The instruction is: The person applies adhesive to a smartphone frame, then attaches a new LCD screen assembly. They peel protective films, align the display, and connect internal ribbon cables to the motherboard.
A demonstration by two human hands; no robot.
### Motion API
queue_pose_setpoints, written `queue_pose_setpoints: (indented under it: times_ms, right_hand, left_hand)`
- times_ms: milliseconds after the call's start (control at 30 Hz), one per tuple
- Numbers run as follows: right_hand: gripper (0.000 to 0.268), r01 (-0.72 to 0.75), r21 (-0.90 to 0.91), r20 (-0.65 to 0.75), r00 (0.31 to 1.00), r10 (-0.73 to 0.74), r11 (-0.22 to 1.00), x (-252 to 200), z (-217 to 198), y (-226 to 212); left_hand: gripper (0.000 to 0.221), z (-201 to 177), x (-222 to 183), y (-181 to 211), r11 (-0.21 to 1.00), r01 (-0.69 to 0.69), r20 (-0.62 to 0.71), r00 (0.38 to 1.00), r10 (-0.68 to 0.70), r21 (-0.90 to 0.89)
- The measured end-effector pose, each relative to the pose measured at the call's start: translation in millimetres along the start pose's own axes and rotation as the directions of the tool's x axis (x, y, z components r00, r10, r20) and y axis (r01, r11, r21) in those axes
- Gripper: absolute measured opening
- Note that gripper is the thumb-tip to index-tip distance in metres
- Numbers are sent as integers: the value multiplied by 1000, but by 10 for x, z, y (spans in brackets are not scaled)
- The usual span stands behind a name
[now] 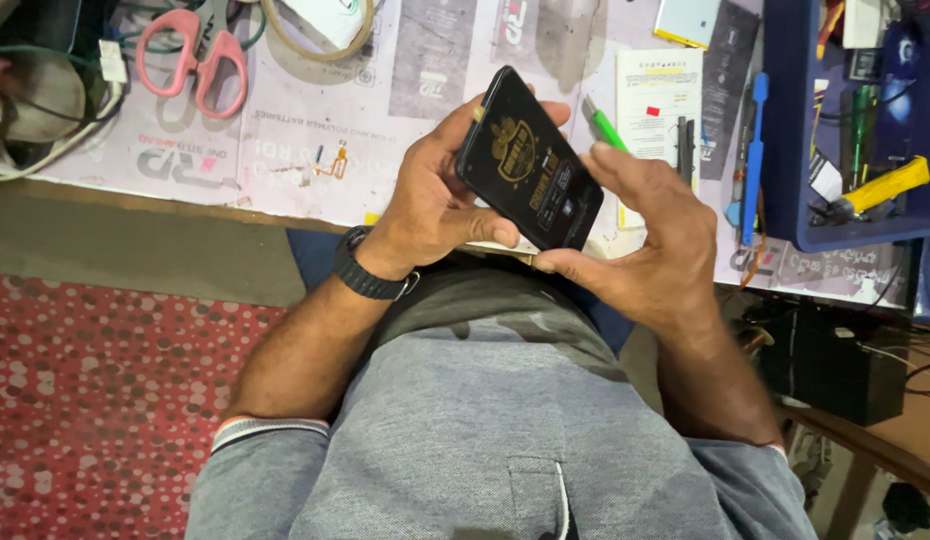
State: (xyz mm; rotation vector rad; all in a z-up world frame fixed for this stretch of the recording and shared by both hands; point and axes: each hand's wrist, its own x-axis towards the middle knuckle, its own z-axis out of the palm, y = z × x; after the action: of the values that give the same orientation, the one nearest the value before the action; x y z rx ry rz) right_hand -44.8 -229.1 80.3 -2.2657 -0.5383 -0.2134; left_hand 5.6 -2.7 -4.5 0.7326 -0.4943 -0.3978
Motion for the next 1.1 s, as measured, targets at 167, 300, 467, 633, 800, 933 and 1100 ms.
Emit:
queue_pose_setpoints:
  times_ms: [167,300,467,633,800,933,1100]
  right_hand:
    - [72,77,-151,23,997,-75,986,35,-61,-14]
    - [70,87,-181,38,996,-82,980,17,-77,-2]
    - [69,104,-166,52,994,-97,981,2,-81,13]
    - [69,102,-173,59,994,-93,980,-11,-78,-14]
    - [69,95,-194,85,993,-80,976,-15,-91,-33]
    - [70,150,-147,104,985,-136,978,-12,-120,25]
    - [66,149,-147,112,985,-133,978,56,-139,-9]
  left_hand:
    - [100,7,19,5,1000,2,10,1000,-2,2]
    - [100,-7,9,-15,1000,-2,27,1000,1,11]
    - [101,-26,22,-25,1000,7,33,999,-7,8]
    - [101,-28,12,-16,999,-10,40,999,9,36]
    - [105,-40,19,-46,995,-55,41,998,52,80]
    - [105,-87,22,-73,998,-12,4,1000,12,59]
    - [101,-78,92,-62,999,-16,25,1000,16,28]
